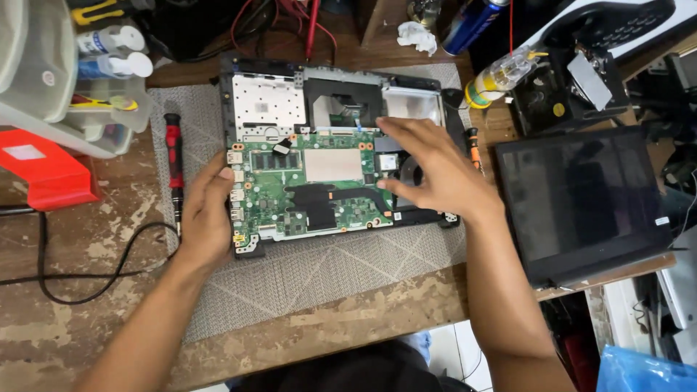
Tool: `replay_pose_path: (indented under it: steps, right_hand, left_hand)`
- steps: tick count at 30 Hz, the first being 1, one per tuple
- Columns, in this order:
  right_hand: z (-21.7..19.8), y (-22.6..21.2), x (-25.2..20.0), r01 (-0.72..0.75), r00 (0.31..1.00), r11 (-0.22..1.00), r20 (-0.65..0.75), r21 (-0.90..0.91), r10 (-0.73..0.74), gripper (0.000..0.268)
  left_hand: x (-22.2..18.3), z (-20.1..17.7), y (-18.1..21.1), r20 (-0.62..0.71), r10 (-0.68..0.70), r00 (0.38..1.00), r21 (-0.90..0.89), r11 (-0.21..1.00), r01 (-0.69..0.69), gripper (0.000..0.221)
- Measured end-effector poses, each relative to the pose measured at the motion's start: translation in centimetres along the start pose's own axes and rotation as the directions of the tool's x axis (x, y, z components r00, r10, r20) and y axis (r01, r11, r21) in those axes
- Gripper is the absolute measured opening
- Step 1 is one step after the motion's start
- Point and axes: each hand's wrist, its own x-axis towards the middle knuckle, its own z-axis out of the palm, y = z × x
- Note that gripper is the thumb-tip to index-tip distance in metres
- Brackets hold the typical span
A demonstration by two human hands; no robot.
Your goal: Disassembling a laptop by disconnecting internal ribbon cables and removing the motherboard from the chassis.
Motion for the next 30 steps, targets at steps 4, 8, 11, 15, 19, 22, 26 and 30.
replay_pose_path:
  steps: [4,8,11,15,19,22,26,30]
  right_hand:
    - [1.4,1.8,-0.1,-0.019,0.999,1.0,0.027,0.012,0.018,0.061]
    - [1.8,3.1,-0.2,-0.031,0.999,0.998,0.027,0.062,0.03,0.051]
    - [1.4,3.1,-0.2,-0.044,0.999,0.993,0.035,0.106,0.041,0.048]
    - [-0.5,2.8,-0.3,-0.059,0.998,0.988,0.039,0.142,0.054,0.055]
    - [-1.6,4.8,-2.2,-0.185,0.973,0.982,0.137,-0.032,0.188,0.063]
    - [-2.0,5.1,-2.6,-0.261,0.936,0.957,0.209,-0.128,0.283,0.055]
    - [-2.1,5.0,-2.8,-0.429,0.829,0.882,0.303,-0.196,0.47,0.056]
    - [-2.2,5.0,-2.8,-0.441,0.796,0.863,0.338,-0.246,0.502,0.061]
  left_hand:
    - [0.0,0.2,0.1,0.035,-0.041,0.999,0.071,0.997,0.038,0.049]
    - [0.4,0.4,1.4,0.085,-0.122,0.989,0.228,0.968,0.1,0.048]
    - [0.8,0.2,3.9,0.11,-0.178,0.978,0.332,0.934,0.133,0.047]
    - [1.1,2.5,11.7,0.094,-0.385,0.918,0.564,0.78,0.27,0.051]
    - [1.1,4.0,14.2,-0.03,-0.603,0.797,0.778,0.487,0.398,0.061]
    - [1.1,4.3,14.1,-0.025,-0.592,0.806,0.865,0.392,0.315,0.063]
    - [1.6,6.1,16.9,-0.048,-0.632,0.774,0.971,0.152,0.184,0.053]
    - [2.0,9.0,16.8,0.206,-0.544,0.813,0.966,0.244,-0.082,0.076]
